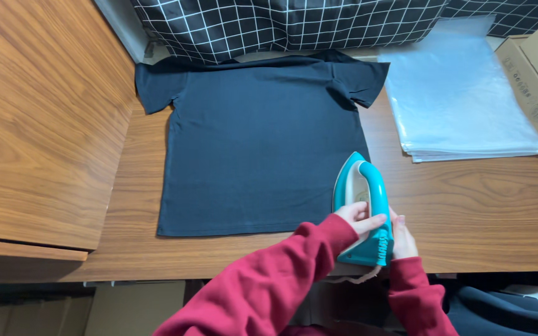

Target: The person removes a black t-shirt from a hanger, lays it on a wooden table, and irons both the front and back using a teal iron. After ironing, the person folds the t-shirt neatly, places it into a clear plastic bag, and puts the bag into a cardboard box.

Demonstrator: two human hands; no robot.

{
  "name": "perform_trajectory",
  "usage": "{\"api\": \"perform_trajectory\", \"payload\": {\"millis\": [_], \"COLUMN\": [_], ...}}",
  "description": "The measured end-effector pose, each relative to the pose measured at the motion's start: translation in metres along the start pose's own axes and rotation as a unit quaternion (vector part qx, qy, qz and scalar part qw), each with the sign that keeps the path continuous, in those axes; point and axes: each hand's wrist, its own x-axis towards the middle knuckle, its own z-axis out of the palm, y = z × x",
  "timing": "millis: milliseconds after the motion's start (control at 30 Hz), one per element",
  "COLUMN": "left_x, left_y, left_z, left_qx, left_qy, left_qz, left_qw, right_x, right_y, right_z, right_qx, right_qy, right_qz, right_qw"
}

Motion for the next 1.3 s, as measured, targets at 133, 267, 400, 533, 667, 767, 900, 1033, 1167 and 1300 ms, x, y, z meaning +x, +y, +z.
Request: {"api": "perform_trajectory", "payload": {"millis": [133,267,400,533,667,767,900,1033,1167,1300], "left_x": [0.013,-0.007,-0.047,-0.11,-0.175,-0.234,-0.3,-0.329,-0.33,-0.304], "left_y": [-0.008,0.007,0.039,0.122,0.146,0.172,0.197,0.221,0.219,0.215], "left_z": [0.017,0.005,-0.02,-0.048,-0.137,-0.195,-0.257,-0.262,-0.265,-0.253], "left_qx": [-0.085,-0.039,-0.052,0.129,0.159,0.131,0.012,0.073,0.076,0.026], "left_qy": [0.013,0.057,0.093,0.145,0.205,0.228,0.331,0.344,0.33,0.315], "left_qz": [-0.021,-0.03,-0.007,0.039,0.012,-0.021,-0.093,-0.102,-0.082,-0.095], "left_qw": [0.996,0.997,0.994,0.98,0.966,0.965,0.939,0.931,0.937,0.944], "right_x": [0.047,0.02,0.015,0.0,0.004,0.011,0.001,-0.009,-0.014,0.002], "right_y": [0.064,0.022,0.024,0.006,0.022,0.035,-0.002,-0.017,-0.029,-0.011], "right_z": [0.003,0.008,0.006,0.005,0.005,0.008,0.017,0.02,0.021,0.022], "right_qx": [-0.143,-0.167,-0.186,-0.16,-0.182,-0.181,-0.138,-0.13,-0.146,-0.082], "right_qy": [-0.066,-0.049,-0.061,-0.053,-0.008,0.012,0.046,0.058,0.058,0.079], "right_qz": [-0.138,0.133,0.073,0.072,0.081,0.086,0.153,0.147,0.145,0.036], "right_qw": [0.978,0.976,0.978,0.983,0.98,0.98,0.977,0.979,0.977,0.993]}}
